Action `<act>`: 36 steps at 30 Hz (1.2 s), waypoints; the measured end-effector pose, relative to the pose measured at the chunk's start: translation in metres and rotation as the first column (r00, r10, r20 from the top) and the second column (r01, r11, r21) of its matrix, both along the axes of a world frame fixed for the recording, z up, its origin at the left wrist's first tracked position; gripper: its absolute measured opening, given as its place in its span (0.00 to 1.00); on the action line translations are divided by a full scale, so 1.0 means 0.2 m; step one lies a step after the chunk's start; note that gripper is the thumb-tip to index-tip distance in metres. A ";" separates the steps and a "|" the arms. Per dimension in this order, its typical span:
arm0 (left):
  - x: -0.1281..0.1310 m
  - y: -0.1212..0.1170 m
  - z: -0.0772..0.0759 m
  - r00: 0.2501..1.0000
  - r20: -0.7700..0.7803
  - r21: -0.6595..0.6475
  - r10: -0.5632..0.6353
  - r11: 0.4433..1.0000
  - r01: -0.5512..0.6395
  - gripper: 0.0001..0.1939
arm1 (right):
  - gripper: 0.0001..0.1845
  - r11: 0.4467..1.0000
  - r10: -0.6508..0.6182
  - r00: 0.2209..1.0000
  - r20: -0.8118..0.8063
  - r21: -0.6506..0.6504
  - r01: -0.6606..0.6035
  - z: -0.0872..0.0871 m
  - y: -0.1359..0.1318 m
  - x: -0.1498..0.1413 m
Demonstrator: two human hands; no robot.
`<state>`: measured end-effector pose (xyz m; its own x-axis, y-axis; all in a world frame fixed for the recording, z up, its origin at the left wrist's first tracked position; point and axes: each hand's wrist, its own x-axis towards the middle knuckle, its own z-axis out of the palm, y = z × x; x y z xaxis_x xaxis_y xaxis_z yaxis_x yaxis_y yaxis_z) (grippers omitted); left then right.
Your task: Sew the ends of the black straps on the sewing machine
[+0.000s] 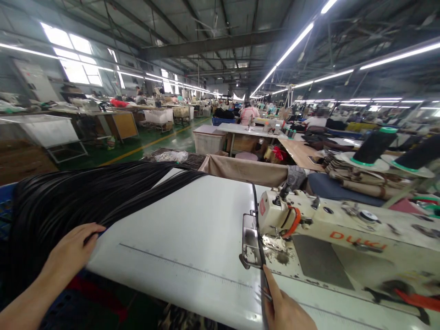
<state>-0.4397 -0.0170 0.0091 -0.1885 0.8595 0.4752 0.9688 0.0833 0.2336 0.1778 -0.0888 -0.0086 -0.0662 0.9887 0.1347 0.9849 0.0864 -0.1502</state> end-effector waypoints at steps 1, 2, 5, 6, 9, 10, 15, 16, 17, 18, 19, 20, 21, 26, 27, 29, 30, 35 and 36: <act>0.13 0.04 0.00 0.997 0.051 -0.018 -0.063 0.998 0.064 0.16 | 0.31 1.000 -0.008 1.000 0.022 0.012 0.008 0.00 -0.01 -0.01; 0.27 0.08 0.00 0.986 0.101 -0.005 -0.134 0.991 0.135 0.16 | 0.31 1.000 -0.013 0.999 0.042 0.024 0.012 0.00 -0.01 -0.01; 0.72 0.14 -0.04 0.919 0.213 -0.003 -0.332 0.940 0.340 0.18 | 0.32 0.999 -0.011 0.996 0.084 0.046 0.007 0.02 -0.03 -0.03; 0.88 0.15 -0.06 0.884 0.234 -0.012 -0.405 0.908 0.419 0.18 | 0.32 0.999 -0.011 0.996 0.088 0.046 0.007 0.03 -0.03 -0.03; 1.32 0.12 -0.10 0.761 0.233 -0.021 -0.606 0.779 0.627 0.17 | 0.32 0.999 -0.016 0.997 0.076 0.032 0.013 0.05 -0.05 -0.05; 1.46 0.10 -0.10 0.714 0.222 -0.033 -0.664 0.726 0.687 0.17 | 0.32 1.000 -0.016 0.997 0.069 0.027 0.014 0.06 -0.05 -0.05; 1.97 0.00 -0.05 0.568 0.141 -0.110 -0.811 0.558 0.823 0.28 | 0.33 1.000 -0.011 0.999 0.049 0.015 0.010 0.07 -0.06 -0.06; 2.04 -0.01 -0.05 0.554 0.119 -0.115 -0.824 0.543 0.832 0.29 | 0.32 1.000 -0.010 0.999 0.048 0.014 0.009 0.08 -0.06 -0.06; 2.09 -0.01 -0.04 0.543 0.097 -0.117 -0.834 0.532 0.838 0.30 | 0.31 1.000 -0.008 0.999 0.045 0.012 0.007 0.08 -0.07 -0.06; 2.13 -0.01 -0.04 0.534 0.077 -0.116 -0.842 0.524 0.844 0.30 | 0.30 1.000 -0.004 0.999 0.039 0.009 0.004 0.08 -0.07 -0.06; 2.16 0.00 -0.04 0.530 0.062 -0.111 -0.846 0.522 0.846 0.28 | 0.29 1.000 0.000 1.000 0.028 0.004 0.000 0.09 -0.07 -0.05; 2.18 0.00 -0.05 0.533 0.051 -0.100 -0.845 0.527 0.844 0.26 | 0.28 1.000 0.004 1.000 0.008 -0.002 -0.004 0.09 -0.07 -0.05; 2.19 0.00 -0.05 0.541 0.048 -0.084 -0.840 0.536 0.840 0.24 | 0.27 1.000 0.007 1.000 -0.022 -0.010 -0.007 0.10 -0.08 -0.05; 2.21 0.00 -0.06 0.564 0.075 0.003 -0.823 0.565 0.825 0.21 | 0.30 0.998 -0.059 0.960 -0.275 -0.036 0.051 0.12 -0.08 0.04; 2.21 -0.01 -0.06 0.567 0.067 0.009 -0.821 0.569 0.822 0.22 | 0.31 0.996 -0.088 0.949 -0.303 -0.041 0.079 0.13 -0.07 0.06; 2.21 -0.02 -0.06 0.582 0.021 0.002 -0.813 0.582 0.813 0.25 | 0.32 0.989 -0.149 0.939 -0.310 -0.048 0.141 0.13 -0.05 0.12; 2.21 -0.02 -0.06 0.590 -0.012 -0.007 -0.807 0.590 0.807 0.27 | 0.32 0.985 -0.173 0.940 -0.295 -0.049 0.166 0.13 -0.03 0.15; 2.21 -0.05 -0.04 0.617 -0.128 -0.053 -0.777 0.626 0.778 0.40 | 0.28 0.976 -0.204 0.968 -0.144 0.045 0.213 0.07 0.02 0.20; 2.22 -0.05 -0.04 0.620 -0.132 -0.059 -0.773 0.631 0.774 0.41 | 0.27 0.975 -0.195 0.975 -0.105 0.092 0.204 0.05 0.02 0.19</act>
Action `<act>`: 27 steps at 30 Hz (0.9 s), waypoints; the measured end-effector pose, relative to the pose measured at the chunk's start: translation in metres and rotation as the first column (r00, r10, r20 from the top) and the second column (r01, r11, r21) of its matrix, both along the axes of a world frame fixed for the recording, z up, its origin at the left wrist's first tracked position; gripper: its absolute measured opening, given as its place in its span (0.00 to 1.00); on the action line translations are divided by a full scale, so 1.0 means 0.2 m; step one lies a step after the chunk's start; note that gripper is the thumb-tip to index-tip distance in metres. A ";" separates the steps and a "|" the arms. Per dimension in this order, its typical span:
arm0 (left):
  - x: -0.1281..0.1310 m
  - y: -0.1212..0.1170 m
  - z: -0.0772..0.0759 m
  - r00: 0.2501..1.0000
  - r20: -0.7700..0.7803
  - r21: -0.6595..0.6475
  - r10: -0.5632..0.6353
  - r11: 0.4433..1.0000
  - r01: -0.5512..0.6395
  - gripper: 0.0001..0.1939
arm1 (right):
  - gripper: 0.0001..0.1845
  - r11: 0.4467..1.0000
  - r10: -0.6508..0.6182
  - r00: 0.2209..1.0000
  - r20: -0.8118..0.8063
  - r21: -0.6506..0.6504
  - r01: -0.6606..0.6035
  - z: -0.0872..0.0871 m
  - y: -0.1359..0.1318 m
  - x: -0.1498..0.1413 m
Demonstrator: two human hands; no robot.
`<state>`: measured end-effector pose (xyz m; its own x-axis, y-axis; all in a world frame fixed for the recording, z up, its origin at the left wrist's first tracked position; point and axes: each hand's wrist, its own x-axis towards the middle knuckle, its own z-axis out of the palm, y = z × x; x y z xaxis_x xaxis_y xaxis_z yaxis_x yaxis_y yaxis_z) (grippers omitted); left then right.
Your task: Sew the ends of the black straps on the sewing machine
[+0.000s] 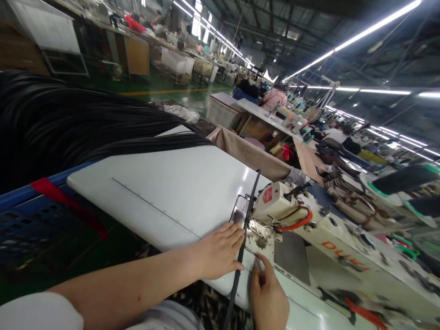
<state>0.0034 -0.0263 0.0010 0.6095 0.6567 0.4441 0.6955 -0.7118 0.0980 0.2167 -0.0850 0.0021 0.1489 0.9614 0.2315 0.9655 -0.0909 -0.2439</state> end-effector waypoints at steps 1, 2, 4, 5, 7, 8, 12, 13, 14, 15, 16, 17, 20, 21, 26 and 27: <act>0.00 0.00 0.00 1.000 -0.006 0.000 0.005 1.000 -0.005 0.41 | 0.27 0.999 0.012 0.999 0.044 0.045 -0.014 -0.02 0.00 0.00; 0.00 0.00 0.00 1.000 -0.011 0.003 0.007 1.000 -0.007 0.41 | 0.26 0.995 0.028 0.996 0.082 0.093 -0.036 -0.04 -0.01 -0.01; 0.00 0.00 -0.01 1.000 -0.017 0.014 0.008 1.000 -0.008 0.42 | 0.25 0.980 0.063 0.989 0.136 0.177 -0.087 -0.06 -0.02 -0.01; 0.00 0.00 -0.01 1.000 -0.019 0.020 0.010 1.000 -0.010 0.42 | 0.24 0.973 0.077 0.985 0.152 0.206 -0.108 -0.07 -0.03 0.00; 0.00 0.01 -0.01 1.000 -0.016 0.027 0.014 1.000 -0.014 0.41 | 0.24 0.961 0.095 0.981 0.167 0.242 -0.134 -0.08 -0.03 0.00; 0.00 0.01 -0.01 1.000 -0.015 0.026 0.016 1.000 -0.015 0.41 | 0.23 0.957 0.099 0.980 0.170 0.255 -0.141 -0.08 -0.03 0.00; 0.01 0.00 -0.01 1.000 -0.013 0.023 0.016 1.000 -0.015 0.41 | 0.24 0.940 0.106 0.977 0.186 0.301 -0.160 -0.08 -0.02 0.00; 0.01 0.00 -0.01 1.000 -0.012 0.023 0.015 1.000 -0.015 0.41 | 0.24 0.936 0.110 0.975 0.191 0.310 -0.166 -0.08 -0.02 -0.01; 0.01 0.00 -0.01 1.000 -0.010 0.025 0.015 1.000 -0.015 0.41 | 0.24 0.933 0.113 0.974 0.194 0.316 -0.171 -0.08 -0.02 -0.01; 0.01 0.00 -0.02 1.000 -0.008 0.025 0.015 1.000 -0.015 0.41 | 0.24 0.931 0.116 0.974 0.196 0.322 -0.175 -0.08 -0.02 -0.01; 0.01 0.00 -0.02 1.000 -0.006 0.024 0.014 1.000 -0.014 0.41 | 0.24 0.928 0.117 0.974 0.196 0.327 -0.177 -0.08 -0.02 -0.01; 0.01 0.00 -0.02 1.000 -0.005 0.020 0.013 1.000 -0.013 0.41 | 0.24 0.927 0.118 0.974 0.195 0.331 -0.179 -0.07 -0.02 -0.01; 0.00 0.00 -0.02 1.000 -0.006 0.009 0.008 1.000 -0.008 0.41 | 0.24 0.926 0.128 0.973 0.190 0.330 -0.186 -0.06 -0.02 -0.02; 0.00 0.00 -0.02 1.000 -0.008 0.008 0.005 1.000 -0.005 0.41 | 0.24 0.927 0.131 0.973 0.188 0.324 -0.188 -0.05 -0.02 -0.02; 0.00 0.00 -0.01 1.000 -0.015 0.002 -0.009 1.000 0.009 0.41 | 0.22 0.938 0.136 0.975 0.177 0.294 -0.184 -0.05 -0.03 -0.01; 0.00 0.00 -0.01 1.000 -0.015 0.000 -0.012 1.000 0.012 0.41 | 0.21 0.939 0.133 0.976 0.173 0.292 -0.180 -0.05 -0.03 -0.01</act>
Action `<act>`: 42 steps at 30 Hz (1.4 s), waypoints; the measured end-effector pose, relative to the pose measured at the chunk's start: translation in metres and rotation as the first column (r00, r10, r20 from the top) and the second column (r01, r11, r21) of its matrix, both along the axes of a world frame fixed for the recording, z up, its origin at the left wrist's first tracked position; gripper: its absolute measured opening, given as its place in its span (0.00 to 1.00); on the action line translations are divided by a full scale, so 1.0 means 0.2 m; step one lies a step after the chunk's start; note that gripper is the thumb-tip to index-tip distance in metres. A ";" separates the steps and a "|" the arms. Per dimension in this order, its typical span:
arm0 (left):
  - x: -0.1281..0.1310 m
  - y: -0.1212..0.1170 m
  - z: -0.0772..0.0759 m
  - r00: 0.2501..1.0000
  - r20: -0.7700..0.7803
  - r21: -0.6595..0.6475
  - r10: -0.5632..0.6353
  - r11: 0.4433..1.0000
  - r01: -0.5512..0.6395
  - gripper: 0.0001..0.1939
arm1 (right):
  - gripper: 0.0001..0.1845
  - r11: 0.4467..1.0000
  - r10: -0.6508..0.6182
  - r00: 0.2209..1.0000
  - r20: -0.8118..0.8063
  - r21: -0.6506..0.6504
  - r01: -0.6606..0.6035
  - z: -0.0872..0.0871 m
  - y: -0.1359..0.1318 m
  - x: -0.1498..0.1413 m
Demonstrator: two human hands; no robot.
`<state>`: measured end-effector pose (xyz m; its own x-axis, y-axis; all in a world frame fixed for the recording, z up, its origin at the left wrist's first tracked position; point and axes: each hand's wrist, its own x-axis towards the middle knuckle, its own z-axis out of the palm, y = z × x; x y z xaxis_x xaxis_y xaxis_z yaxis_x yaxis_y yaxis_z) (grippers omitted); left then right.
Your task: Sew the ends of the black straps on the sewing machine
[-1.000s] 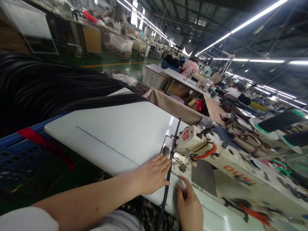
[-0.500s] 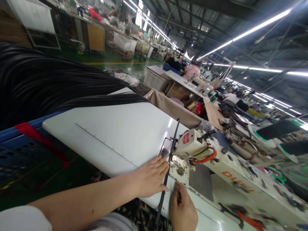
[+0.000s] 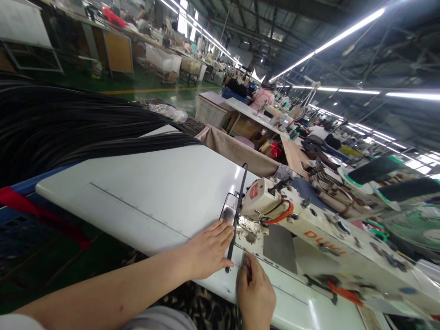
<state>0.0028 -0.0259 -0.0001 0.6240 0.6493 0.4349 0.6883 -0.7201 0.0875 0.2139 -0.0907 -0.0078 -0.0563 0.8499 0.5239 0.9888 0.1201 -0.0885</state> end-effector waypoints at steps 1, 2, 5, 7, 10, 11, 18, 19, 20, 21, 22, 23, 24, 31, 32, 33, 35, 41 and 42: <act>0.00 0.00 0.00 1.000 0.000 -0.002 -0.002 1.000 0.002 0.41 | 0.21 1.000 -0.004 1.000 -0.004 -0.002 0.004 0.00 0.00 0.00; 0.00 0.00 0.00 1.000 -0.001 -0.002 -0.002 1.000 0.002 0.41 | 0.20 1.000 -0.008 1.000 -0.008 -0.001 0.008 0.00 0.00 0.00; 0.00 0.00 0.00 1.000 -0.010 -0.004 -0.002 1.000 0.002 0.40 | 0.19 1.000 -0.008 1.000 -0.020 0.000 0.008 -0.01 -0.01 0.00; 0.00 0.00 0.00 1.000 -0.017 -0.005 -0.005 1.000 0.005 0.40 | 0.18 1.000 -0.002 1.000 -0.025 0.002 0.002 -0.01 -0.01 0.00; -0.01 0.00 0.01 1.000 -0.021 0.002 -0.004 1.000 0.004 0.39 | 0.17 1.000 0.006 1.000 -0.029 0.021 -0.005 -0.02 -0.01 0.00; -0.01 0.00 0.01 1.000 -0.024 0.006 -0.004 1.000 0.004 0.39 | 0.17 1.000 0.008 0.999 -0.032 0.026 -0.007 -0.02 -0.01 0.00; 0.00 0.00 0.00 1.000 -0.013 -0.029 -0.006 1.000 0.005 0.37 | 0.16 1.000 0.008 0.999 -0.042 -0.030 -0.010 0.01 -0.02 -0.01; 0.00 0.01 0.00 1.000 -0.003 -0.039 -0.005 0.999 0.005 0.36 | 0.16 0.999 0.005 0.999 -0.046 -0.035 -0.007 0.01 -0.02 -0.02; 0.00 0.01 -0.01 1.000 0.003 -0.047 -0.005 0.999 0.005 0.36 | 0.16 0.999 0.001 0.999 -0.050 -0.041 -0.003 0.01 -0.02 -0.02; 0.01 0.02 -0.02 1.000 0.003 -0.051 -0.006 0.999 0.006 0.36 | 0.15 0.999 -0.002 0.999 -0.054 -0.045 -0.001 0.01 -0.02 -0.02; 0.01 0.02 -0.02 1.000 -0.003 -0.053 -0.006 0.999 0.006 0.35 | 0.15 0.999 -0.003 0.998 -0.058 -0.045 0.001 0.01 -0.02 -0.02; 0.02 0.03 -0.02 1.000 -0.012 -0.057 -0.004 0.998 0.003 0.35 | 0.15 0.999 -0.004 0.998 -0.061 -0.044 0.001 0.01 -0.02 -0.02; 0.02 0.05 -0.03 1.000 -0.023 -0.063 -0.002 0.998 0.001 0.35 | 0.15 0.999 -0.003 0.998 -0.062 -0.042 0.001 0.01 -0.02 -0.02; 0.02 0.19 -0.01 0.999 -0.049 -0.157 -0.004 0.988 -0.004 0.30 | 0.15 1.000 0.001 0.999 -0.044 -0.031 -0.002 0.01 -0.03 -0.03; 0.02 0.20 -0.01 0.999 -0.046 -0.168 -0.005 0.986 -0.003 0.30 | 0.15 1.000 0.002 0.999 -0.044 -0.026 -0.003 0.02 -0.03 -0.03; 0.02 0.21 0.00 0.999 -0.041 -0.178 -0.005 0.984 -0.002 0.29 | 0.15 1.000 0.002 0.999 -0.044 -0.023 -0.003 0.02 -0.03 -0.03; 0.03 0.22 0.00 1.000 -0.022 -0.192 0.002 0.981 -0.006 0.28 | 0.15 1.000 0.003 0.999 -0.047 -0.015 -0.004 0.02 -0.03 -0.03; 0.01 0.27 0.01 0.997 0.081 -0.258 0.000 0.966 0.021 0.23 | 0.15 1.000 0.001 0.998 -0.066 -0.020 -0.002 0.03 -0.03 -0.04; 0.01 0.30 0.01 0.993 0.117 -0.283 -0.005 0.958 0.038 0.20 | 0.14 1.000 -0.002 0.997 -0.073 -0.026 0.000 0.03 -0.03 -0.04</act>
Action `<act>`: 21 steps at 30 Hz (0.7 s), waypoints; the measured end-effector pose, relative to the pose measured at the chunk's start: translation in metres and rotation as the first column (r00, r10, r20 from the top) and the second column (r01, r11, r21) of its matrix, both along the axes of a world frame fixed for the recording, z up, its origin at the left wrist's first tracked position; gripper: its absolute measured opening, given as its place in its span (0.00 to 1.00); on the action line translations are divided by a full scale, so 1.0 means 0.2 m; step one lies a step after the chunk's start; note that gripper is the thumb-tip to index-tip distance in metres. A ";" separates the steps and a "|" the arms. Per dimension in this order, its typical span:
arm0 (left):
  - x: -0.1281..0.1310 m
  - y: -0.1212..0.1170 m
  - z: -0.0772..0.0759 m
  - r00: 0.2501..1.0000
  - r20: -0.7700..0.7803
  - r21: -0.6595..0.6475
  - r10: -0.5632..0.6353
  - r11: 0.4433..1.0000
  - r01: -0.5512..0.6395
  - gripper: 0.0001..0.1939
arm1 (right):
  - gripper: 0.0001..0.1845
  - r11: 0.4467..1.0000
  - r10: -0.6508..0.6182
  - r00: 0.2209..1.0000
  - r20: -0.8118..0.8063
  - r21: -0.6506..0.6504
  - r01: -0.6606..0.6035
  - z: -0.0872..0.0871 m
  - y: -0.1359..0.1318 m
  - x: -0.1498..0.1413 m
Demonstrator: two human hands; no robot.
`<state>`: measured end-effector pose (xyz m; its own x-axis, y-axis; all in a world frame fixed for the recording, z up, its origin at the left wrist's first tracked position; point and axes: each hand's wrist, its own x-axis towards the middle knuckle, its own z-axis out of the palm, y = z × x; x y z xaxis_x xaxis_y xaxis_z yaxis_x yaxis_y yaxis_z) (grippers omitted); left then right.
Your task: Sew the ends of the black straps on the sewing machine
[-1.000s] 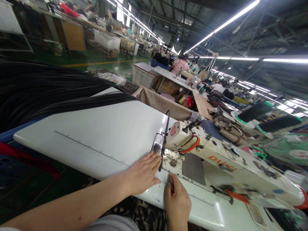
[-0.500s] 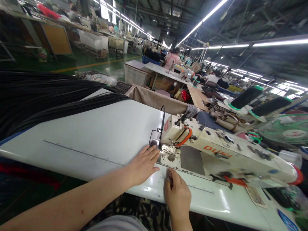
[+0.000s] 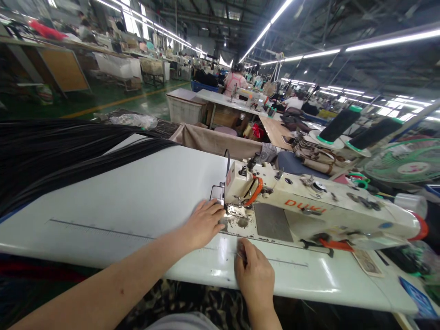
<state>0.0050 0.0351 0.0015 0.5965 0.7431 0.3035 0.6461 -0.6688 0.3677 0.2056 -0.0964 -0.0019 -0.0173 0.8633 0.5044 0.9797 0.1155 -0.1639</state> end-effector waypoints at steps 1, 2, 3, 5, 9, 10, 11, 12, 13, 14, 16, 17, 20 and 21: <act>0.00 0.04 0.00 0.999 0.037 -0.027 -0.005 1.000 0.006 0.18 | 0.15 1.000 -0.003 1.000 -0.006 -0.010 0.003 0.00 0.00 0.00; 0.00 0.09 0.00 0.997 0.071 -0.049 -0.007 0.999 0.010 0.15 | 0.15 1.000 -0.008 1.000 -0.009 -0.022 0.008 0.00 0.00 0.00; 0.00 0.14 0.00 0.995 0.096 -0.066 -0.009 0.998 0.015 0.14 | 0.15 0.999 -0.014 1.000 -0.010 -0.030 0.013 0.00 0.00 0.00; 0.02 0.25 0.00 0.993 0.118 -0.081 -0.022 0.996 0.032 0.14 | 0.16 0.999 -0.020 1.000 -0.008 -0.035 0.020 -0.01 0.00 0.00; 0.07 0.42 -0.02 0.990 0.113 -0.109 -0.085 0.989 0.098 0.16 | 0.16 1.000 -0.021 1.000 -0.003 0.004 0.021 0.00 0.00 0.00; 0.09 0.45 -0.03 0.989 0.108 -0.119 -0.097 0.987 0.109 0.16 | 0.16 1.000 -0.020 1.000 -0.003 0.013 0.020 0.00 0.00 0.00; 0.10 0.47 -0.03 0.989 0.103 -0.129 -0.106 0.985 0.119 0.16 | 0.16 1.000 -0.020 1.000 -0.003 0.016 0.020 0.00 -0.01 0.00; 0.11 0.49 -0.03 0.989 0.099 -0.137 -0.114 0.982 0.127 0.16 | 0.16 1.000 -0.018 1.000 -0.003 0.009 0.018 0.00 -0.01 0.00; 0.12 0.50 -0.03 0.988 0.095 -0.144 -0.124 0.980 0.137 0.17 | 0.16 1.000 -0.015 1.000 -0.005 -0.001 0.015 0.00 -0.01 0.00; 0.12 0.52 -0.03 0.987 0.093 -0.149 -0.134 0.978 0.147 0.18 | 0.17 1.000 -0.012 1.000 -0.009 -0.013 0.012 0.01 -0.01 0.00; 0.12 0.53 -0.02 0.983 0.090 -0.154 -0.159 0.973 0.171 0.19 | 0.18 1.000 -0.007 1.000 -0.021 -0.025 0.006 0.01 -0.01 0.00; 0.11 0.54 -0.01 0.981 0.090 -0.155 -0.172 0.971 0.184 0.19 | 0.18 1.000 -0.005 1.000 -0.027 -0.026 0.005 0.01 -0.01 0.00; 0.10 0.54 0.02 0.974 0.096 -0.144 -0.206 0.965 0.219 0.21 | 0.18 0.999 -0.008 0.999 -0.037 -0.035 0.007 0.00 -0.01 0.00; 0.10 0.54 0.02 0.972 0.097 -0.139 -0.214 0.964 0.226 0.21 | 0.18 0.999 -0.010 0.999 -0.038 -0.044 0.008 0.00 -0.01 0.00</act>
